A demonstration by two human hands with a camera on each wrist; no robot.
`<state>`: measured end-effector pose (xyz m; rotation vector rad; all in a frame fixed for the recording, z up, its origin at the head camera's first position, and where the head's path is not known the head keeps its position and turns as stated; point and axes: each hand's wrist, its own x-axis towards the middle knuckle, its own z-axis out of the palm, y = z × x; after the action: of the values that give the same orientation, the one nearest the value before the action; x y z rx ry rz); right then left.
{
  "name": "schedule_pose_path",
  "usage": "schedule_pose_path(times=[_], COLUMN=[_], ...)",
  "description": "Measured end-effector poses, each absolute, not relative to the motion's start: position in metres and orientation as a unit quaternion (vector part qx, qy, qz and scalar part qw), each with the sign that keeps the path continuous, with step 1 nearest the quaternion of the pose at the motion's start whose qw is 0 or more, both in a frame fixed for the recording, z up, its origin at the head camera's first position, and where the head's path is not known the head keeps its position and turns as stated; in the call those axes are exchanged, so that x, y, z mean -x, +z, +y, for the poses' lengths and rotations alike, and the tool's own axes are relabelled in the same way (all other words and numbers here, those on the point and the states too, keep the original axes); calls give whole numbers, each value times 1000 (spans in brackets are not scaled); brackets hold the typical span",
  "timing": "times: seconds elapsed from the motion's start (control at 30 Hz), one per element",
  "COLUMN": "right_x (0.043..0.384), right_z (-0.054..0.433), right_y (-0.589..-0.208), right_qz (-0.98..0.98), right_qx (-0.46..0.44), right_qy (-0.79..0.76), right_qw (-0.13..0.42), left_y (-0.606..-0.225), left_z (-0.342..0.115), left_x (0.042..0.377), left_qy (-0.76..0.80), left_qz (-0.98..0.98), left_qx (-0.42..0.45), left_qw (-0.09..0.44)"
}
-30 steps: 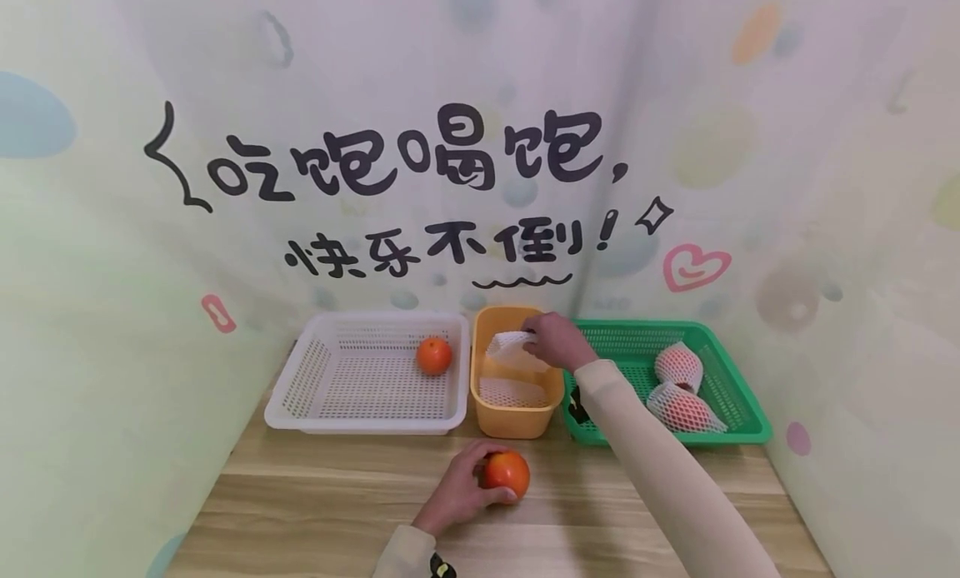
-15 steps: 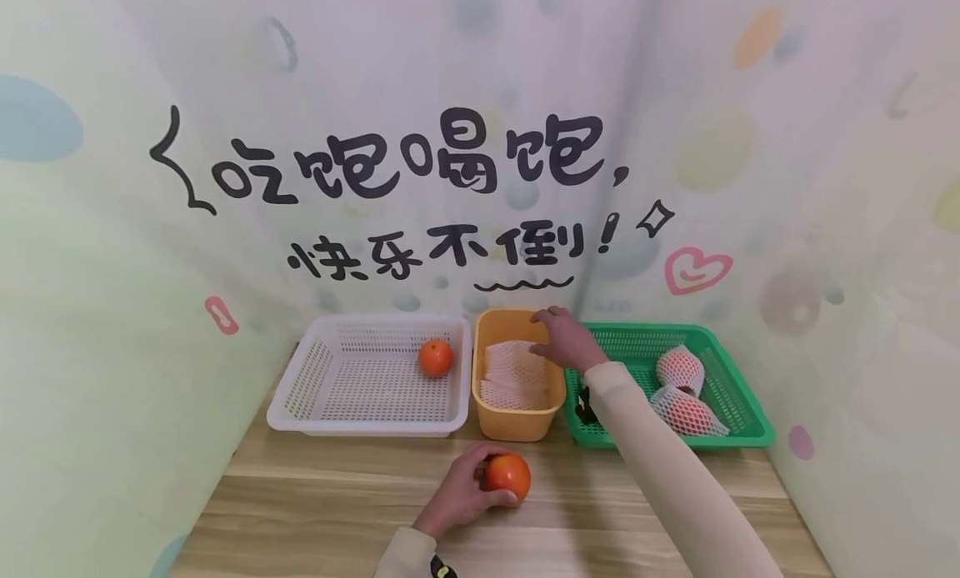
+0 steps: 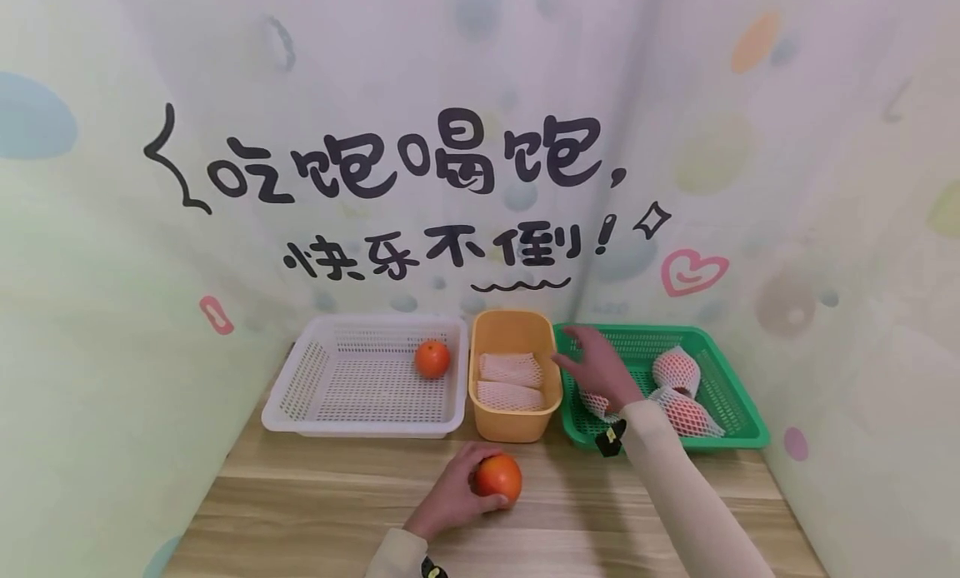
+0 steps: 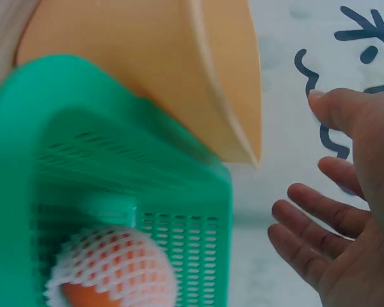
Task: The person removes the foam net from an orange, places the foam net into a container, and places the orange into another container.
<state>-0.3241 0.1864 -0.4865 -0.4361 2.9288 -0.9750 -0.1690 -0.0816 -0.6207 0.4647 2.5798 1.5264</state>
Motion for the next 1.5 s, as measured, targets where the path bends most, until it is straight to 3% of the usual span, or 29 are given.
schedule_pose_path(times=[0.17, 0.37, 0.67, 1.0, 1.5], right_x=[303, 277, 247, 242, 242], right_z=[202, 209, 209, 205, 194], right_y=[-496, -507, -530, -540, -535], right_qz=[940, 941, 931, 930, 943], right_qx=[134, 117, 126, 116, 91], right_qy=[-314, -316, -342, -348, -318], right_qw=[0, 21, 32, 31, 23], left_y=[-617, -617, -604, -568, -529], left_z=[-82, -86, -99, -115, -154], left_x=[166, 164, 159, 166, 192], left_qy=[487, 518, 570, 637, 655], left_qz=[858, 839, 807, 761, 752], left_qx=[-153, -140, -134, -95, -61], left_qw=[58, 85, 82, 83, 24])
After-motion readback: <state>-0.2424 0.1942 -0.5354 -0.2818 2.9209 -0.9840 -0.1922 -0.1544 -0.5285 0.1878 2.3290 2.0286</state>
